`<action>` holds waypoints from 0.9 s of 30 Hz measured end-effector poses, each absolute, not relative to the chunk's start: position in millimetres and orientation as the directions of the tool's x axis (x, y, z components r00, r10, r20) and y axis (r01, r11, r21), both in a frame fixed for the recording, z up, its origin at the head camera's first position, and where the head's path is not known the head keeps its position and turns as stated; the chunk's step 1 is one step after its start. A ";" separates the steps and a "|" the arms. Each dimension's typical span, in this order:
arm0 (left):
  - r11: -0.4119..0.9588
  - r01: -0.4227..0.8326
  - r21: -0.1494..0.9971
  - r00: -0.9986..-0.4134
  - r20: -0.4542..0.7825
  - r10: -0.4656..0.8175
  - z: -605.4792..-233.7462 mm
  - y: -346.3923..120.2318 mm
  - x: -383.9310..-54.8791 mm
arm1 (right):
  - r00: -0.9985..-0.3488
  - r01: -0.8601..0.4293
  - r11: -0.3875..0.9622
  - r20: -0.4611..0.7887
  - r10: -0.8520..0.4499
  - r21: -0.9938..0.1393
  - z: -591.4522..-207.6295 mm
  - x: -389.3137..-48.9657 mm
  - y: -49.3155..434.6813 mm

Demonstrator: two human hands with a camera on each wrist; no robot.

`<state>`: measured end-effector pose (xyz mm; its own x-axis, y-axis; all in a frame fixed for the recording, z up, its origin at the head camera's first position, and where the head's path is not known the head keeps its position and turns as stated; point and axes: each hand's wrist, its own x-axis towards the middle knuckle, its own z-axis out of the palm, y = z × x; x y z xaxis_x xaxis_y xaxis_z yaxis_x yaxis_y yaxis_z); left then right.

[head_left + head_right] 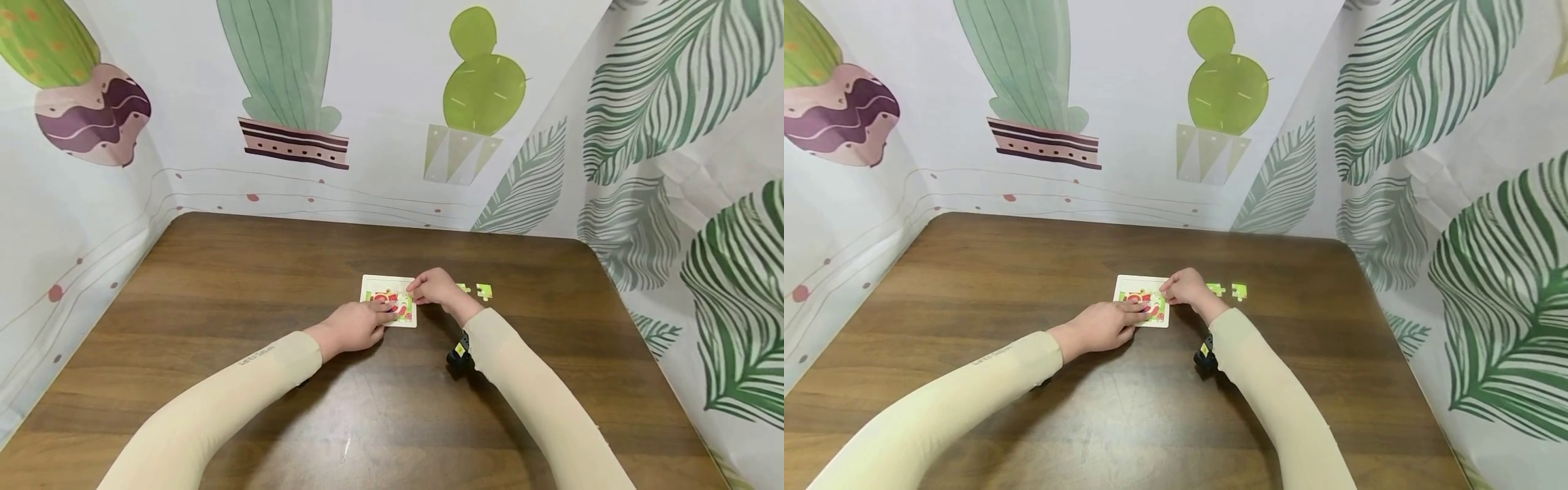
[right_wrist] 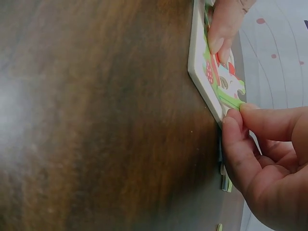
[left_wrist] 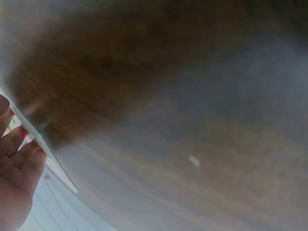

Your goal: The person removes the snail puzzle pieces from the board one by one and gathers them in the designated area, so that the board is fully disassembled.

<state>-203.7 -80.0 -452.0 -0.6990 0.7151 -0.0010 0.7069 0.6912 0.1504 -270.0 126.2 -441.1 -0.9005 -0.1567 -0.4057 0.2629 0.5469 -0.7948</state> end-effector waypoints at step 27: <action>0.682 0.723 0.109 -0.683 -0.031 0.730 -448.7 -77.8 -205.3 | -0.872 0.316 0.524 -0.460 -0.169 -0.791 -437.0 -275.3 126.0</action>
<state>-205.3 -77.8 -448.7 -0.6831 0.7297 -0.0308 0.7234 0.6818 0.1092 -275.3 126.0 -437.0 -0.8717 -0.1691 -0.4600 0.3157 0.5243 -0.7908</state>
